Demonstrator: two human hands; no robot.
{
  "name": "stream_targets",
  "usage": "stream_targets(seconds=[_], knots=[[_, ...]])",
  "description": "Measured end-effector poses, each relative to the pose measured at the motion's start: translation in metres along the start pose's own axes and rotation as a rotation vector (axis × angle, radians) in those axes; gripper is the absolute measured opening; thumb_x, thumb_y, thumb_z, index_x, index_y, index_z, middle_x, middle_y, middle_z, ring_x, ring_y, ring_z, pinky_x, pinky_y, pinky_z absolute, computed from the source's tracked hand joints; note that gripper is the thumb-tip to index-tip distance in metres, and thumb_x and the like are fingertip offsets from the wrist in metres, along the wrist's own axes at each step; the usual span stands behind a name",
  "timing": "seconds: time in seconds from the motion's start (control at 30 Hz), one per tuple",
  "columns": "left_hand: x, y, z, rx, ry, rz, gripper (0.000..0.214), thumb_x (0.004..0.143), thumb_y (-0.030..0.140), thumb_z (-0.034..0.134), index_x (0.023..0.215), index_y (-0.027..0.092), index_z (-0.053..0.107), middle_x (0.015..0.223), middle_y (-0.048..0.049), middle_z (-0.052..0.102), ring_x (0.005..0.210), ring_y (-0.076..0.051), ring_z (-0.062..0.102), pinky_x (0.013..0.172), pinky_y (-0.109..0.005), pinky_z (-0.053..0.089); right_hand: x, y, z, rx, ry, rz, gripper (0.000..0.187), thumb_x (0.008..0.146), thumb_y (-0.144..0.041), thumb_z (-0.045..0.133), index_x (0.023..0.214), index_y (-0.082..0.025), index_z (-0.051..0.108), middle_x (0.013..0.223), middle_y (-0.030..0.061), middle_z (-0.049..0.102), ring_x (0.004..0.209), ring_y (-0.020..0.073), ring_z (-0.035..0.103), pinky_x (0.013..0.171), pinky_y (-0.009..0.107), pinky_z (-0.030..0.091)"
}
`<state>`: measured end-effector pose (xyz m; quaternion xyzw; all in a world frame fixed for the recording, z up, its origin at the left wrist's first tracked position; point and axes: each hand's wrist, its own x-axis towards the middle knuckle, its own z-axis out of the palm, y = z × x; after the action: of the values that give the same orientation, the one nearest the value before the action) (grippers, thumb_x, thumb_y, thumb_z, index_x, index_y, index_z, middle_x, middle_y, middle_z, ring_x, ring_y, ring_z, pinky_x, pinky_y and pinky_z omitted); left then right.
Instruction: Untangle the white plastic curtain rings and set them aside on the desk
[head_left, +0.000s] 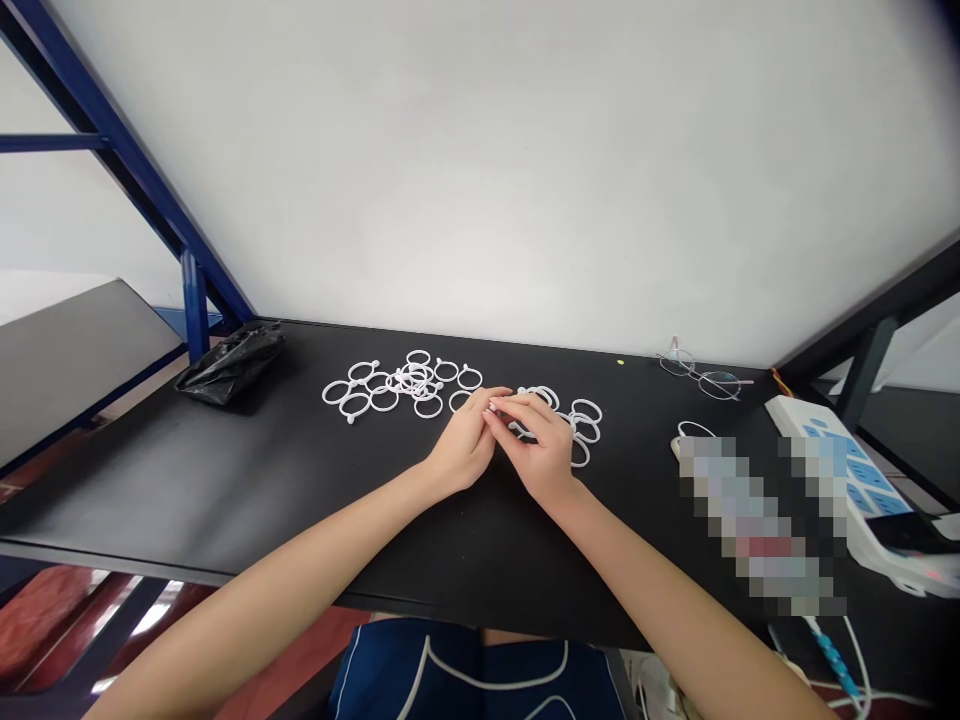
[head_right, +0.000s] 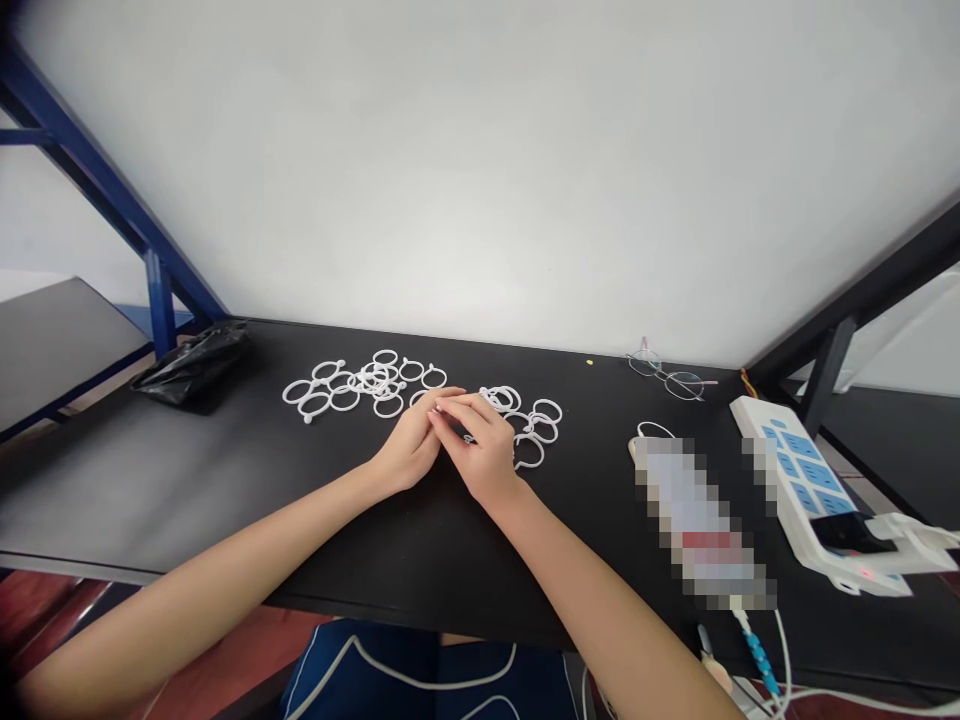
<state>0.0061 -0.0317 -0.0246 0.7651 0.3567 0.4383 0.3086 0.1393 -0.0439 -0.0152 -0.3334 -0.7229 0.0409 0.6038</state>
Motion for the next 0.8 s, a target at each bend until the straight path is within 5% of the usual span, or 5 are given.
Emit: stream_targets(seconds=[0.27, 0.5, 0.8], knots=[[-0.001, 0.012, -0.002, 0.020, 0.059, 0.002, 0.021, 0.093, 0.022, 0.040, 0.107, 0.019, 0.055, 0.102, -0.0080, 0.062, 0.089, -0.019, 0.059, 0.080, -0.032, 0.047, -0.001, -0.012, 0.002, 0.001, 0.028, 0.028, 0.014, 0.087, -0.014, 0.061, 0.093, -0.023, 0.070, 0.084, 0.0050, 0.072, 0.073, 0.0171, 0.068, 0.067, 0.032, 0.059], [0.004, 0.017, -0.003, -0.007, 0.056, -0.148, 0.008, 0.085, 0.023, 0.050, 0.084, 0.018, 0.057, 0.080, -0.0013, 0.061, 0.072, -0.014, 0.054, 0.064, -0.025, 0.041, -0.003, -0.009, 0.003, 0.057, 0.052, 0.090, 0.013, 0.085, -0.010, 0.062, 0.090, -0.021, 0.069, 0.078, 0.0040, 0.069, 0.066, 0.0150, 0.064, 0.060, 0.030, 0.056], [0.010, 0.014, -0.008, 0.099, 0.052, -0.221, 0.021, 0.074, 0.020, 0.054, 0.059, 0.018, 0.038, 0.057, 0.0055, 0.040, 0.057, -0.010, 0.035, 0.054, -0.023, 0.027, -0.007, -0.006, 0.004, 0.053, 0.012, 0.148, 0.006, 0.088, -0.017, 0.060, 0.089, -0.022, 0.063, 0.080, 0.0031, 0.065, 0.067, 0.0147, 0.060, 0.057, 0.029, 0.052]])
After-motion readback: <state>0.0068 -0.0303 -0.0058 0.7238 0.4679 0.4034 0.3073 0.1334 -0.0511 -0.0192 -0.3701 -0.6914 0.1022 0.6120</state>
